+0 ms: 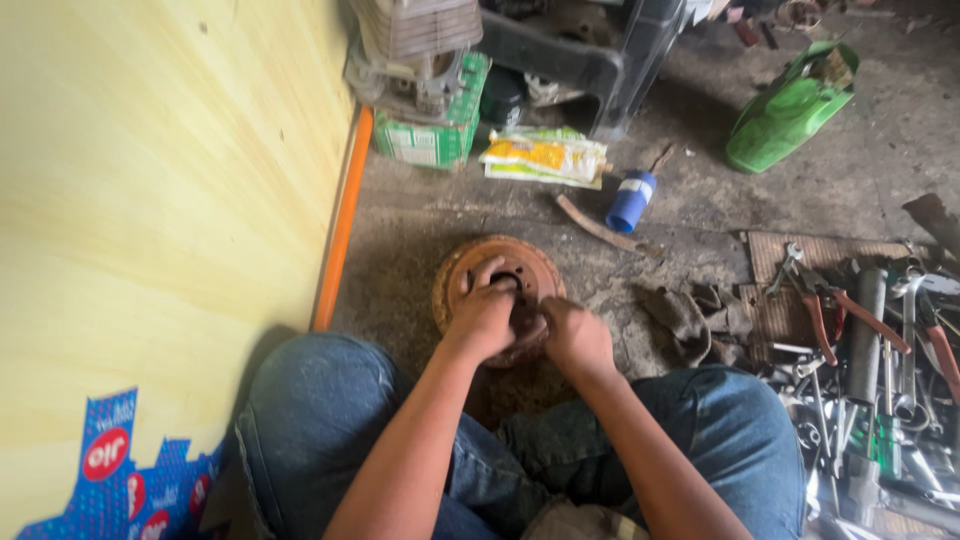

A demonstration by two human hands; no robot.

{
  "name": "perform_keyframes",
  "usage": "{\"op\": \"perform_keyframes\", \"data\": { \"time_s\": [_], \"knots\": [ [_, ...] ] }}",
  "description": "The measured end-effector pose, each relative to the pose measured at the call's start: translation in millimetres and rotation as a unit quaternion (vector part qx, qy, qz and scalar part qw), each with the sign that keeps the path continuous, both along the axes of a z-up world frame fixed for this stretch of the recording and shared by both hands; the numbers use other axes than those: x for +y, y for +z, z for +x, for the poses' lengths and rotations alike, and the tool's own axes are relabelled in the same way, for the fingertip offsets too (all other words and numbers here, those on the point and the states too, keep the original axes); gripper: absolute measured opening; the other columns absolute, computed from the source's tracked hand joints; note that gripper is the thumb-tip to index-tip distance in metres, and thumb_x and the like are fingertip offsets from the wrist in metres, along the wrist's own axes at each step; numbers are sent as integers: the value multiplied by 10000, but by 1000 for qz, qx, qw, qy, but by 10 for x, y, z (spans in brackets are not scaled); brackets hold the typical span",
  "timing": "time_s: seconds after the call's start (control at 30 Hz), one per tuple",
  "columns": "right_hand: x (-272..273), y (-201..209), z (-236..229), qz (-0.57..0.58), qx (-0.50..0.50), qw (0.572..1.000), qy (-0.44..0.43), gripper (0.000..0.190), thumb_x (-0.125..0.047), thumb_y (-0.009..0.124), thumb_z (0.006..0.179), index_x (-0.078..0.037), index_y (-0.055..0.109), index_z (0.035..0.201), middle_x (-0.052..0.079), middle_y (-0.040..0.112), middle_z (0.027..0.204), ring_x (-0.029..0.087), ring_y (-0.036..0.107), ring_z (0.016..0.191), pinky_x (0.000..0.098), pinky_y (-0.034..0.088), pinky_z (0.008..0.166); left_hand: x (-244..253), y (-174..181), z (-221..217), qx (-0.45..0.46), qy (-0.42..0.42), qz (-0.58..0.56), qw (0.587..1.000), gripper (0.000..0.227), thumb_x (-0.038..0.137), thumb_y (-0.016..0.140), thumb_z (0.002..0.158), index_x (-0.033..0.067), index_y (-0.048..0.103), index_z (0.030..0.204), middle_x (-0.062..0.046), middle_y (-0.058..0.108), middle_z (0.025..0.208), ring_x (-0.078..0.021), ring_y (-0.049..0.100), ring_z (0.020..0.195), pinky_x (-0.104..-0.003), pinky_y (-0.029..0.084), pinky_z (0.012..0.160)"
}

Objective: The person sits on the floor and uses a small metal tool to scrape the inner surface of a brake drum. They rotate the drum with one hand while scraping with the other, working on the same area repeatedly.

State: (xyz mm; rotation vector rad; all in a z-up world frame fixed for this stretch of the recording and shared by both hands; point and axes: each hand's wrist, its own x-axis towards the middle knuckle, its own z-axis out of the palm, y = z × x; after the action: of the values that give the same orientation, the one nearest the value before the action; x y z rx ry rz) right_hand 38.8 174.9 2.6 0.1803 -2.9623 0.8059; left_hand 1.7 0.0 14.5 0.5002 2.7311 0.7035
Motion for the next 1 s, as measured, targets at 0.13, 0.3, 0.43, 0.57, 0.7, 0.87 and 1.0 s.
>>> {"op": "perform_keyframes", "data": {
  "time_s": [0.13, 0.3, 0.43, 0.57, 0.7, 0.87, 1.0],
  "knots": [
    [-28, -6, -94, -5, -12, 999, -50, 150, -177, 634, 905, -188, 712, 1032, 123, 753, 987, 406, 708, 870, 513, 559, 740, 35, 33, -19, 6, 0, -19, 1000, 416, 475, 715, 851, 133, 770, 1082, -20, 615, 1396, -224, 193, 1556, -582, 75, 1261],
    [-33, -63, -30, -5, 23, 999, -26, 214, -145, 637, 861, -176, 710, 1061, 150, 737, 1024, 428, 690, 896, 514, 562, 725, 29, -95, -58, -19, 2, -3, 1000, 482, 466, 755, 825, 110, 727, 1148, -26, 575, 1418, -219, 155, 1543, -581, 85, 1228],
    [-80, 43, -60, -25, -19, 999, -40, 190, -162, 638, 868, -185, 718, 1039, 131, 745, 1004, 412, 697, 912, 516, 556, 748, 23, -72, -103, 8, 1, -35, 999, 416, 298, 753, 808, 111, 726, 1179, -16, 538, 1474, -212, 155, 1536, -599, 70, 1223],
    [-81, -10, 29, -34, -14, 998, -50, 244, -130, 602, 884, -188, 714, 1092, 139, 734, 1018, 425, 685, 916, 521, 551, 750, 46, -105, -1, 10, -6, -28, 1000, 382, 311, 733, 852, 118, 735, 1182, -16, 556, 1473, -216, 159, 1573, -596, 113, 1246],
    [-87, 8, 49, -10, 18, 1000, -11, 267, -88, 590, 803, -161, 694, 1038, 120, 739, 1015, 404, 702, 908, 506, 561, 736, 18, 9, -29, -43, 5, -24, 999, 342, 382, 732, 864, 144, 766, 1107, -12, 505, 1504, -218, 144, 1553, -587, 80, 1265],
    [-100, -68, 0, 4, 3, 998, -68, 188, -124, 598, 904, -162, 705, 1053, 144, 729, 977, 414, 696, 887, 507, 558, 728, 14, -309, -57, 47, -10, -13, 999, 394, 330, 744, 823, 131, 750, 1164, -11, 580, 1460, -234, 180, 1572, -562, 145, 1240],
    [-113, -24, 72, -6, 56, 998, -19, 212, -93, 613, 827, -142, 697, 1014, 137, 735, 975, 413, 701, 869, 515, 558, 700, 23, -226, -64, 7, 0, -34, 999, 428, 429, 750, 829, 131, 750, 1136, 11, 550, 1477, -210, 166, 1549, -555, 94, 1251]
  ]
}}
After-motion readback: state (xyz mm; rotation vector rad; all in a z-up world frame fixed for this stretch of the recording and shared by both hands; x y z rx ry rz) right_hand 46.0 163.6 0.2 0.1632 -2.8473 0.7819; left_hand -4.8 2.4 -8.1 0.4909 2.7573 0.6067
